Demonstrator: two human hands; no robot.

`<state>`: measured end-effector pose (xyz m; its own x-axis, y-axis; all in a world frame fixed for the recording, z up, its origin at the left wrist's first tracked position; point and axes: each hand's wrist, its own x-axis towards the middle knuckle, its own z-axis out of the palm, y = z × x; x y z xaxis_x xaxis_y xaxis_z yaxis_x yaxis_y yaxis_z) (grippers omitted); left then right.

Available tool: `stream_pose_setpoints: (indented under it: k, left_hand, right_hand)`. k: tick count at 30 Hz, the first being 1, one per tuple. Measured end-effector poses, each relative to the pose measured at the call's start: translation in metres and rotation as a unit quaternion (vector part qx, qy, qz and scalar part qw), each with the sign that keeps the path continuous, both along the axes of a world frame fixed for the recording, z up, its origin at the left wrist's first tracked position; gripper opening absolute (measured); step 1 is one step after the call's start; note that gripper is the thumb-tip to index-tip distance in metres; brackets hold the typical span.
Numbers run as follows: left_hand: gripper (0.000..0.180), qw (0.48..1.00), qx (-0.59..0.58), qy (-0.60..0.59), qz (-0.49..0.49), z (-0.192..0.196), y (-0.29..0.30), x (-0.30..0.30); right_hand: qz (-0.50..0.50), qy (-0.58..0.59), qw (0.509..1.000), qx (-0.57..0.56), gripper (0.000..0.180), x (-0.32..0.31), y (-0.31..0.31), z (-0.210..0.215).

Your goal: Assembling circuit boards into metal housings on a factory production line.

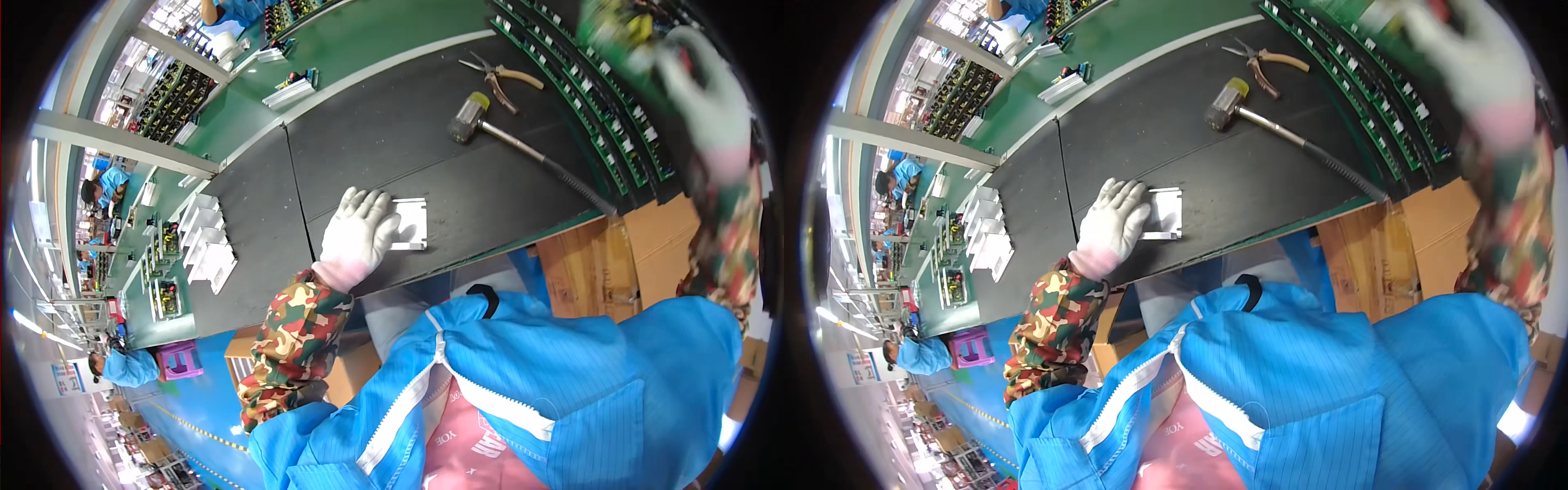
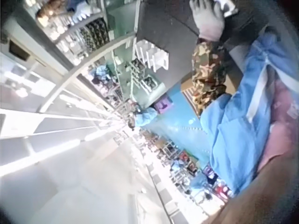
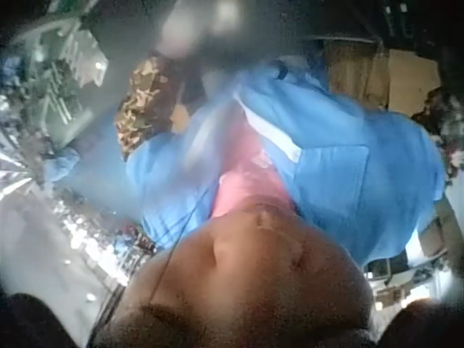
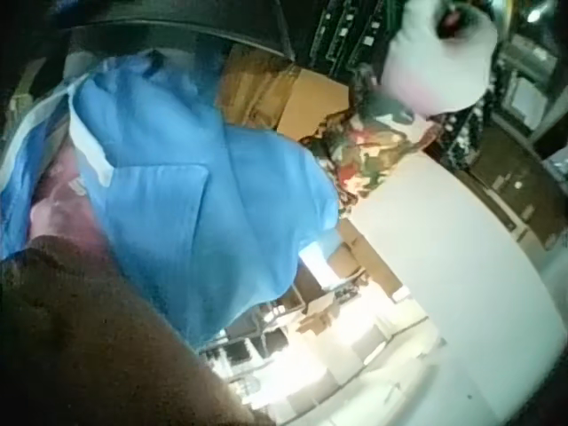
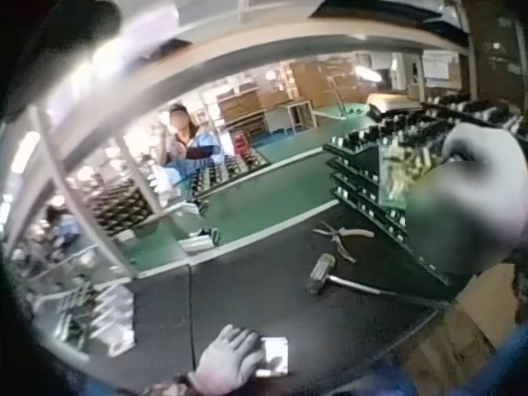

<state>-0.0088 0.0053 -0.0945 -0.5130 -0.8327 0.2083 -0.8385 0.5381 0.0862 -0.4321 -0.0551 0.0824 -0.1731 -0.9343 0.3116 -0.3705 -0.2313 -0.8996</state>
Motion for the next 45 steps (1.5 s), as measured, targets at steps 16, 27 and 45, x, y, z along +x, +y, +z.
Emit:
stream_pose_setpoints:
  k: [16,27,45]
  left_hand:
    - [0.042,1.0,0.013,0.025,0.013,0.004,0.001,0.0]
    - [0.043,0.999,0.014,0.032,0.009,0.003,0.001,0.001]
    - [0.046,1.0,0.019,0.013,0.017,0.002,0.002,-0.001]
  right_hand:
    - [0.2,0.429,0.881,-0.029,0.031,0.149,0.058,-0.169]
    - [0.238,0.461,0.855,-0.021,0.032,0.15,0.059,-0.161]
    - [0.222,0.45,0.864,-0.049,0.028,0.148,0.067,-0.166]
